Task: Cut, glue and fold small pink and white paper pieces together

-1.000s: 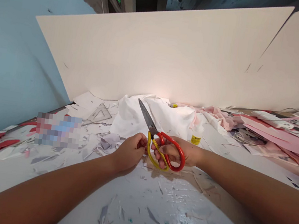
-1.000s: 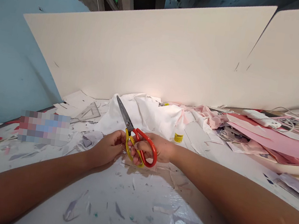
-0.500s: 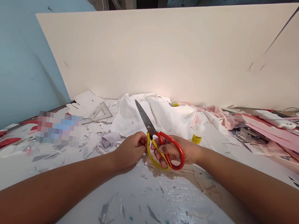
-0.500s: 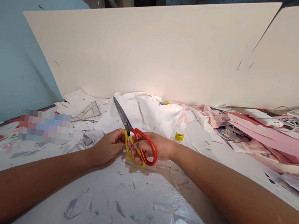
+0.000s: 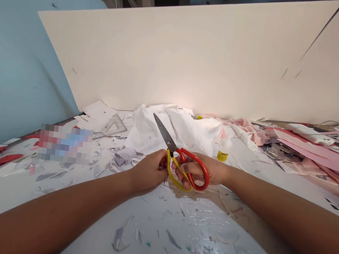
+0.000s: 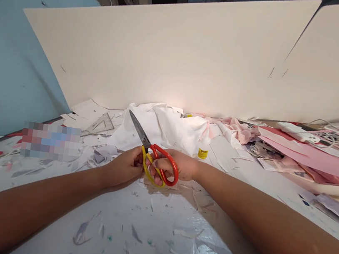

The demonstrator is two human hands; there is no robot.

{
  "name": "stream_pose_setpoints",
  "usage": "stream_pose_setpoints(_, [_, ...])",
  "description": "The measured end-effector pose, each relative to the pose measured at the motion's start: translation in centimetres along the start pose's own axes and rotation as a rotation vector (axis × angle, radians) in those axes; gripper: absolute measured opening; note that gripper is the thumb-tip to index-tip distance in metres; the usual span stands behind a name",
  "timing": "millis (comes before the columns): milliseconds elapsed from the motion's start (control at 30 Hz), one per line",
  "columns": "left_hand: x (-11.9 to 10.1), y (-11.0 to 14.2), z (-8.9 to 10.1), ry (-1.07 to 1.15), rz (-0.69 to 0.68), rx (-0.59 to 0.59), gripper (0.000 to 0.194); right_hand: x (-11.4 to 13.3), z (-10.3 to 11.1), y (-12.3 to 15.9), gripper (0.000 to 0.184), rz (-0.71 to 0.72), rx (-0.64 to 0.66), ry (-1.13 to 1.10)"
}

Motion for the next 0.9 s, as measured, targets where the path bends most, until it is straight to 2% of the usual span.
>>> stream_pose_setpoints(133, [0.0, -0.3, 0.0, -0.129, -0.025, 0.066, 0.021, -0.2, 0.1, 0.2, 0.008, -0.006, -0.036, -0.029])
stream_pose_setpoints(267, [0.0, -0.2, -0.1, -0.183, -0.016, 0.056, 0.019, -0.6, 0.3, 0.0, 0.013, -0.017, -0.071, -0.114])
stream_pose_setpoints(467, [-0.4, 0.0, 0.0, -0.175, -0.014, 0.037, 0.017, -1.6, -0.3, -0.5, 0.018, -0.049, -0.037, -0.296])
stream_pose_setpoints(633, [-0.5, 0.1, 0.2, -0.163, 0.001, 0.029, 0.02, -0.8, -0.3, -0.3, 0.018, 0.038, -0.048, -0.452])
stream_pose_setpoints(767, [-0.6, 0.2, 0.1, -0.181, 0.03, 0.034, 0.019, 0.0, 0.0, 0.3, 0.018, 0.075, -0.082, -0.448])
stream_pose_setpoints(900, [-0.4, 0.1, 0.0, -0.218, 0.012, 0.019, 0.018, 1.0, 0.4, 1.3, 0.023, 0.076, -0.159, -0.311])
Point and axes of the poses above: each hand's wrist, its own y-axis away from the middle knuckle, its own z-axis out of the back of the hand, x = y × z, the point moved 3 cm from there along -y, towards the middle knuckle, and after that the axes turned 11 degrees about x, right-handed, at the moved point
